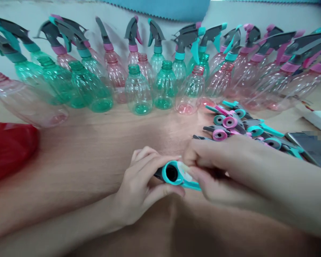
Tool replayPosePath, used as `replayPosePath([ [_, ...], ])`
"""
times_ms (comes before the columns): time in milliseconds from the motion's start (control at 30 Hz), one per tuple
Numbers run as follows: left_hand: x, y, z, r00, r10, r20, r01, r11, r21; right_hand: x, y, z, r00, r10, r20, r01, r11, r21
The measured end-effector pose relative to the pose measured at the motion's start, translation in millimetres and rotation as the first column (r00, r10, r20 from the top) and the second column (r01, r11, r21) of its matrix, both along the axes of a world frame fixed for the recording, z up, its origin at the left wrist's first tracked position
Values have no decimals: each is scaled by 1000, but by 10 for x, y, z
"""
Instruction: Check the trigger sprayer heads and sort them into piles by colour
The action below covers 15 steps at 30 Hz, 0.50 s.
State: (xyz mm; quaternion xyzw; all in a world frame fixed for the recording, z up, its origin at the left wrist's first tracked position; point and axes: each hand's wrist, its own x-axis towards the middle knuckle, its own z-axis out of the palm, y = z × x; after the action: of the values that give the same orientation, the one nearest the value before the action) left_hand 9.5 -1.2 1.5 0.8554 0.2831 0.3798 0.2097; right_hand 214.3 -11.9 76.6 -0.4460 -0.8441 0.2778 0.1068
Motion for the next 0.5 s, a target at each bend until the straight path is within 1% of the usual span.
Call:
replayPosePath([
  [67, 5, 12, -2, 1000, -5, 27, 5, 1000, -11, 52, 130, 40, 998, 53, -46, -57, 995, -86],
  [167, 14, 18, 3, 999, 4, 52, -3, 1000, -28, 58, 233, 80, 973, 139, -182, -180, 956, -234],
  [200, 16, 16, 6, 998, 7, 56, -6, 999, -34, 52, 240, 87, 964, 160, -211, -213, 943, -256],
  [267, 20, 12, 12, 998, 11, 61, -9, 999, -40, 41, 221, 87, 959, 187, -211, -240, 935, -260],
  [367, 25, 10, 17, 997, 18, 77, -15, 999, -40, 37, 148, 61, 975, 181, -127, -203, 960, -193],
  [433, 29, 14, 13, 996, 12, 87, -9, 999, -36, 36, 91, 41, 985, 164, -46, -167, 982, -85],
  [500, 32, 17, 2, 996, 8, 93, -4, 999, -41, 30, 40, 25, 990, 136, 25, -137, 990, 39],
])
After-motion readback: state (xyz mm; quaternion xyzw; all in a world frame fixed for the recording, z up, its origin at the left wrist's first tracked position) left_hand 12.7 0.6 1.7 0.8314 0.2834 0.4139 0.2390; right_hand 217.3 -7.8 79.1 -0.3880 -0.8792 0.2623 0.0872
